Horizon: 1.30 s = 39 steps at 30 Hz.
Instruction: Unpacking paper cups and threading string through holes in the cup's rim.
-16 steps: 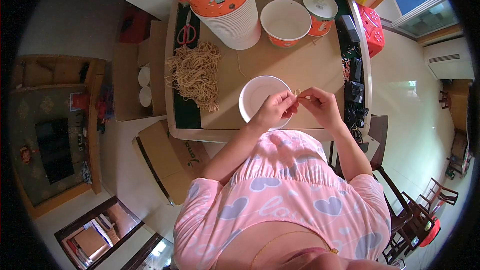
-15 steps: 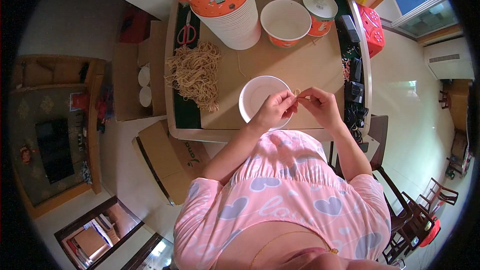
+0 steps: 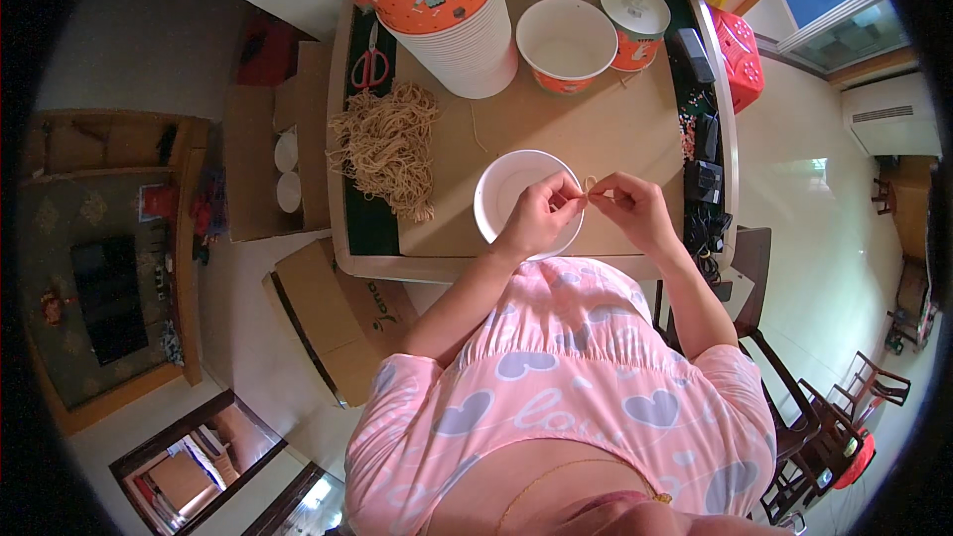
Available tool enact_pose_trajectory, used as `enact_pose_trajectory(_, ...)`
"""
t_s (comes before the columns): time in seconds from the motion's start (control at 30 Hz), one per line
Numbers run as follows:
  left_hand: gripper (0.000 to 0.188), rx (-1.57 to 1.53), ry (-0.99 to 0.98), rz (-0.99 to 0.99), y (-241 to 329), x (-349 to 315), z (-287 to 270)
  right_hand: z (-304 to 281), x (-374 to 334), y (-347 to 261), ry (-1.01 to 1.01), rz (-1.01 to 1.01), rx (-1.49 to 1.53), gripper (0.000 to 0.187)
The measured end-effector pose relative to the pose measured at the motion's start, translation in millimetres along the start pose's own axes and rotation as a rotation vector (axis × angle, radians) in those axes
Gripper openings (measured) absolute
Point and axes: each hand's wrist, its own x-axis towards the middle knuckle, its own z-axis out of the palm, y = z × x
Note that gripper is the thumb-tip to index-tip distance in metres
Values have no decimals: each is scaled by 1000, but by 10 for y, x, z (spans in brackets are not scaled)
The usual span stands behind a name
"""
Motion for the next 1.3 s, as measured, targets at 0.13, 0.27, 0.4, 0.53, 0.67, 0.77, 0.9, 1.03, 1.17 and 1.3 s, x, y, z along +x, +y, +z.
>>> enact_pose_trajectory(0.13,22,434,105,56,-207,-29,33,37,19,165,55,5,-62,3)
enact_pose_trajectory(0.27,46,707,55,-30,-488,-150,116,207,95,886,190,82,178,6)
enact_pose_trajectory(0.4,40,845,49,-6,-453,-203,121,358,146,1044,265,54,287,10)
enact_pose_trajectory(0.53,28,1205,281,247,-701,-285,-22,507,233,996,269,128,317,13)
enact_pose_trajectory(0.67,14,723,368,56,-350,-279,-226,682,263,773,265,42,358,11)
enact_pose_trajectory(0.77,12,466,412,53,-142,-286,-315,800,317,387,250,-198,224,11)
enact_pose_trajectory(0.9,22,201,390,84,-65,-286,-329,825,357,107,245,-240,86,11)
enact_pose_trajectory(1.03,31,54,287,0,-58,-315,-411,772,296,-29,199,-357,-103,11)
enact_pose_trajectory(1.17,34,-136,218,-55,19,-311,-396,773,226,-26,190,-370,-131,12)
enact_pose_trajectory(1.3,32,-187,217,-32,62,-291,-362,755,218,-40,219,-443,-162,12)
